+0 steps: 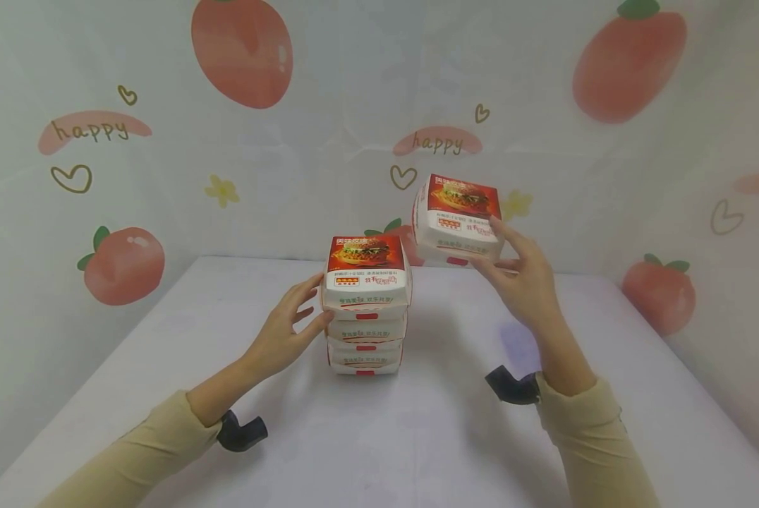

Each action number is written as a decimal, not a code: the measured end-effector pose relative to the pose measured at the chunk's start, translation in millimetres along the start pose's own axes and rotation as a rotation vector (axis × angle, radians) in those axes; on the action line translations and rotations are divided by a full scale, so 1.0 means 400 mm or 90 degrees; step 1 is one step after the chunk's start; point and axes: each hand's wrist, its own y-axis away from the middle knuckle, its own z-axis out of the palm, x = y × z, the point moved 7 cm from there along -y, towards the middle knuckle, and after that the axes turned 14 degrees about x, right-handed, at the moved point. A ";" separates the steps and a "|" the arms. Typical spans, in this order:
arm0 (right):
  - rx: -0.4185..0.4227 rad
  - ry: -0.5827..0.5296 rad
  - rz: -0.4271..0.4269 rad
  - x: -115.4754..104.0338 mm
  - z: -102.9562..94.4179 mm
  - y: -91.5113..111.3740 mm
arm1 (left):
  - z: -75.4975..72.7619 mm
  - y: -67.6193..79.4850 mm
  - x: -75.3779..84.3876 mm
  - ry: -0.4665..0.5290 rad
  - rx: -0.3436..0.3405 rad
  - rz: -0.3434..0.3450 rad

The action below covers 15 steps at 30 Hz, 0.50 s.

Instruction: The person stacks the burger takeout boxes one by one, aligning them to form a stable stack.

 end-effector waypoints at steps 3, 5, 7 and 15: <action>0.003 -0.010 -0.006 -0.008 -0.002 -0.003 | 0.000 0.000 0.000 0.001 0.000 -0.001; 0.004 -0.014 -0.010 -0.014 -0.003 -0.004 | 0.000 0.000 0.000 0.000 0.000 0.001; 0.007 -0.014 -0.017 -0.021 -0.002 -0.006 | 0.000 0.000 0.001 -0.001 0.000 0.004; 0.014 -0.025 -0.039 -0.061 0.008 -0.004 | -0.001 -0.002 -0.002 -0.002 0.001 0.009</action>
